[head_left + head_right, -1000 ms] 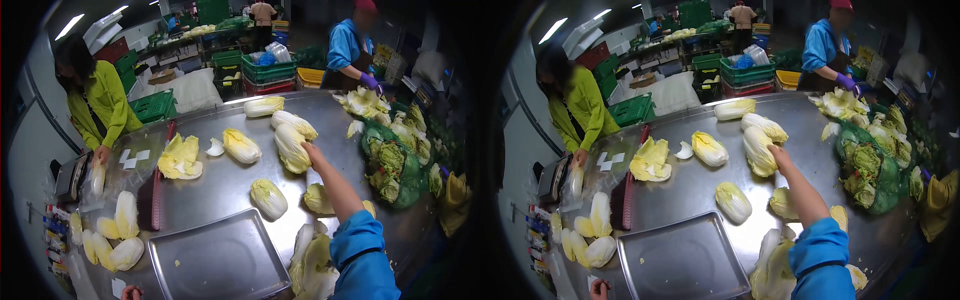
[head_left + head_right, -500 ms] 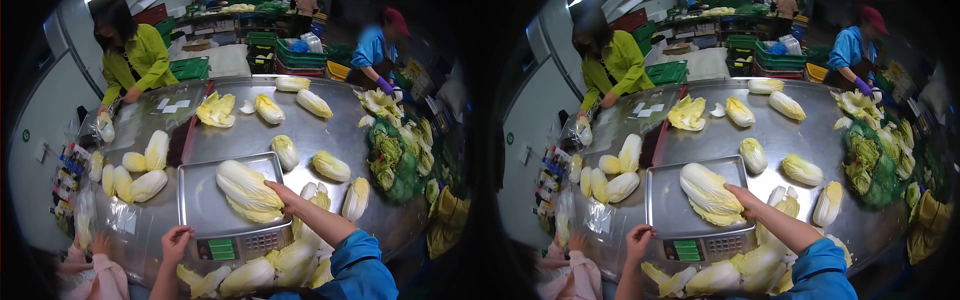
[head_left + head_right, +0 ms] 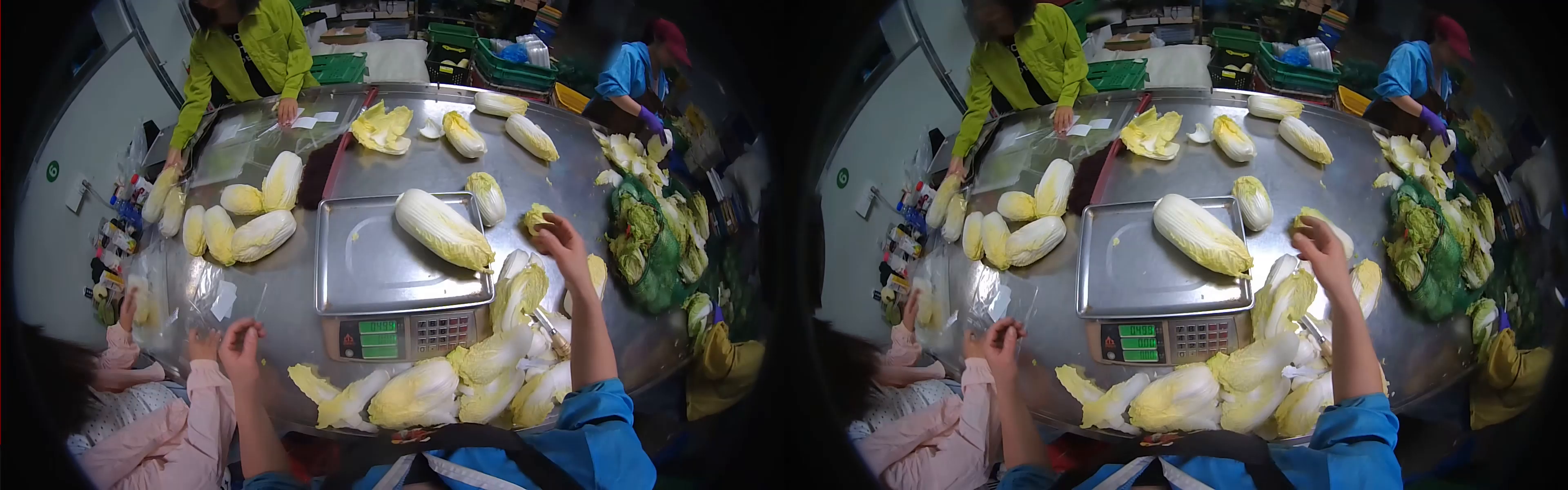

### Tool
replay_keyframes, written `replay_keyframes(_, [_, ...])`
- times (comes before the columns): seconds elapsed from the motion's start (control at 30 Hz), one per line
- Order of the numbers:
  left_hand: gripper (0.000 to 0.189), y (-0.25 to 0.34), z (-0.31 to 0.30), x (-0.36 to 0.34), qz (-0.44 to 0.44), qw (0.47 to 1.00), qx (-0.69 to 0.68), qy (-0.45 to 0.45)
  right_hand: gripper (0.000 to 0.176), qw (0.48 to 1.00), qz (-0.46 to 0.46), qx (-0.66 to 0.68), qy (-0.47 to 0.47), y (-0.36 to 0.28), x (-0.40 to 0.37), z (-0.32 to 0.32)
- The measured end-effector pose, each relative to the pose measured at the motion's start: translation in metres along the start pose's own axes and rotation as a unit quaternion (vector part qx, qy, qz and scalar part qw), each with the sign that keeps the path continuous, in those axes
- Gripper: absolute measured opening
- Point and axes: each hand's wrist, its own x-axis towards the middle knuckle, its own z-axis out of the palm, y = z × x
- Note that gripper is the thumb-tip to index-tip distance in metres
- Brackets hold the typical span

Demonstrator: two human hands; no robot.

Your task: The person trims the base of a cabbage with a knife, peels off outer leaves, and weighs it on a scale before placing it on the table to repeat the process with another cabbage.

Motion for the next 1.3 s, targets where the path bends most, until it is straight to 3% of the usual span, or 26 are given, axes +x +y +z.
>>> replay_keyframes(0.07, [0.016,0.010,0.007,0.012,0.016,0.998,-0.032,0.047,0.054,0.998,-0.039,-0.005,-0.054,-0.007,0.003,0.026])
replay_keyframes(0.1, [0.016,0.013,0.014,0.017,0.017,0.998,-0.032,0.050,0.073,0.997,-0.042,-0.012,-0.068,-0.015,0.002,0.042])
replay_keyframes(0.17, [0.017,0.015,0.029,0.026,0.026,0.994,-0.079,0.071,0.101,0.952,-0.122,-0.265,-0.093,-0.016,0.005,0.068])
replay_keyframes(0.23, [0.019,0.011,0.053,0.032,-0.010,0.997,-0.077,-0.010,0.101,0.863,-0.246,-0.427,-0.113,-0.001,0.008,0.103])
replay_keyframes(0.27, [0.020,0.016,0.068,0.028,-0.046,0.994,-0.063,-0.082,0.101,0.862,-0.251,-0.425,-0.116,0.002,0.012,0.111])
replay_keyframes(0.33, [0.028,0.012,0.086,0.019,-0.083,0.972,-0.043,-0.215,0.094,0.866,-0.125,-0.447,-0.185,0.005,0.025,0.127])
replay_keyframes(0.37, [0.037,-0.001,0.090,0.015,-0.084,0.957,-0.038,-0.275,0.086,0.889,-0.156,-0.398,-0.165,0.017,0.033,0.127])
replay_keyframes(0.4, [0.037,-0.003,0.095,0.011,-0.074,0.961,-0.036,-0.262,0.083,0.949,-0.058,-0.206,-0.230,0.012,0.038,0.132])
replay_keyframes(0.43, [0.048,-0.005,0.101,0.004,-0.094,0.962,-0.104,-0.236,0.081,0.957,0.051,-0.007,-0.287,0.003,0.037,0.138])
replay_keyframes(0.47, [0.060,-0.008,0.104,0.002,-0.112,0.955,-0.173,-0.213,0.076,0.939,0.119,0.046,-0.319,-0.002,0.028,0.149])
replay_keyframes(0.5, [0.060,-0.013,0.105,0.003,-0.106,0.957,-0.174,-0.208,0.072,0.914,0.187,0.096,-0.347,-0.011,0.012,0.166])
replay_keyframes(0.57, [0.075,-0.026,0.109,0.006,-0.191,0.905,-0.363,-0.114,0.066,0.910,0.111,0.134,-0.376,-0.031,-0.034,0.218])
replay_keyframes(0.6, [0.073,-0.033,0.113,0.009,-0.163,0.916,-0.360,-0.067,0.060,0.924,0.019,0.045,-0.380,-0.014,-0.053,0.245])
replay_keyframes(0.63, [0.067,-0.042,0.104,0.015,-0.229,0.895,-0.381,-0.029,0.054,0.922,-0.073,-0.042,-0.377,0.001,-0.061,0.266])
replay_keyframes(0.7, [0.058,-0.067,0.068,0.038,-0.309,0.791,-0.528,-0.012,0.040,0.893,-0.099,-0.082,-0.431,-0.040,-0.073,0.265])
replay_keyframes(0.73, [0.056,-0.090,0.050,0.051,-0.266,0.848,-0.458,-0.002,0.032,0.889,-0.084,-0.077,-0.443,-0.031,-0.068,0.263])
replay_keyframes(0.77, [0.054,-0.106,0.036,0.061,-0.221,0.896,-0.386,0.009,0.032,0.891,-0.084,-0.076,-0.440,-0.024,-0.065,0.255])
replay_keyframes(0.83, [0.055,-0.103,0.017,0.075,-0.226,0.918,-0.327,0.015,0.029,0.907,-0.047,-0.033,-0.416,-0.009,-0.061,0.231])
replay_keyframes(0.9, [0.075,-0.131,0.000,0.097,-0.213,0.967,-0.111,-0.080,0.028,0.924,0.007,-0.042,-0.379,0.003,-0.057,0.203])
replay_keyframes(0.97, [0.084,-0.136,-0.005,0.115,-0.073,0.971,0.187,-0.129,0.027,0.940,0.045,0.017,-0.338,0.024,-0.050,0.169])
replay_keyframes(1.0, [0.086,-0.125,-0.002,0.118,-0.023,0.951,0.263,-0.160,0.027,0.945,0.078,0.024,-0.318,0.022,-0.046,0.149])
replay_keyframes(1.07, [0.083,-0.163,-0.009,0.143,0.065,0.962,0.253,-0.080,0.029,0.973,0.043,-0.018,-0.226,0.042,-0.023,0.101])
replay_keyframes(1.1, [0.076,-0.164,-0.011,0.148,0.126,0.897,0.422,0.032,0.029,0.984,0.030,-0.055,-0.168,0.053,-0.007,0.072])
replay_keyframes(1.13, [0.064,-0.137,0.004,0.150,0.129,0.926,0.341,0.096,0.031,0.991,0.003,-0.077,-0.106,0.062,0.014,0.042])
replay_keyframes(1.17, [0.053,-0.098,0.023,0.142,0.145,0.946,0.278,0.088,0.033,0.993,-0.024,-0.101,-0.050,0.071,0.038,0.012])
replay_keyframes(1.3, [0.034,-0.062,0.077,0.115,0.200,0.929,0.312,0.003,0.060,0.937,-0.010,-0.340,0.085,0.109,0.154,-0.070])
